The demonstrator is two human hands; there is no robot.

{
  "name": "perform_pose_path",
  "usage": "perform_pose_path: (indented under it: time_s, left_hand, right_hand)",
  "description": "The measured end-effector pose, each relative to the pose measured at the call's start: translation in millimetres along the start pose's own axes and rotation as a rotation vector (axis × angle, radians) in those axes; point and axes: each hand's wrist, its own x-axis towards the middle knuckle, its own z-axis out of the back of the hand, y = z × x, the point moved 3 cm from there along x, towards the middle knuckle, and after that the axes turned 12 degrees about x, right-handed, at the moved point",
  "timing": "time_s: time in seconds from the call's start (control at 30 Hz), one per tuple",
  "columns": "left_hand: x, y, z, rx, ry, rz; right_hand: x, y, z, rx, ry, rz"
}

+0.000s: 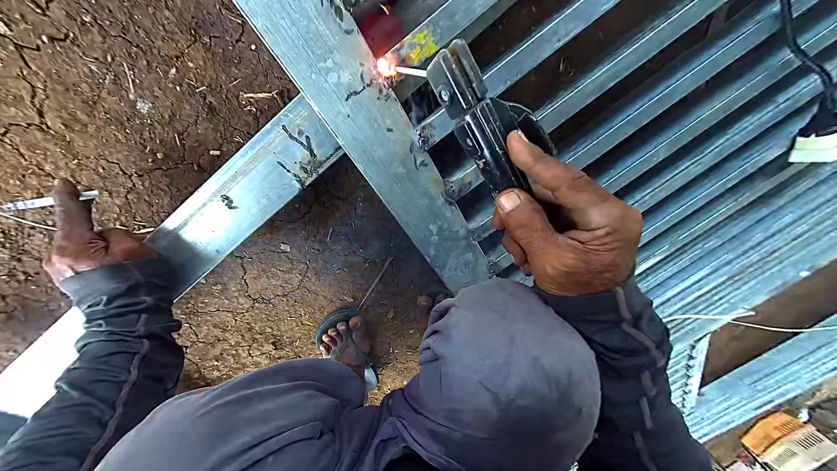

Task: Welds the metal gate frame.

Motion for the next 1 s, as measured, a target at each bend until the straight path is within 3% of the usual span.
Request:
perform_pose_path:
  time_s: [0.2, 0.33, 0.47, 1.0]
  left_hand:
    - [2, 8, -4, -0.017, -0.014, -0.044]
    - [-10, -24, 21, -0.036, 0.114, 0.094]
    - [4, 10, -8, -0.002, -0.025, -0.013]
    - [1, 2, 2, -0.015, 0.035, -0.010]
  right_hand:
    - [0, 2, 0, -0.029, 0.005, 0.003]
    - [-1, 2, 0, -0.018, 0.002, -0.015]
    - [-1, 1, -1, -0.020, -0.002, -0.029]
    - [1, 0, -1, -0.042, 0.014, -0.037]
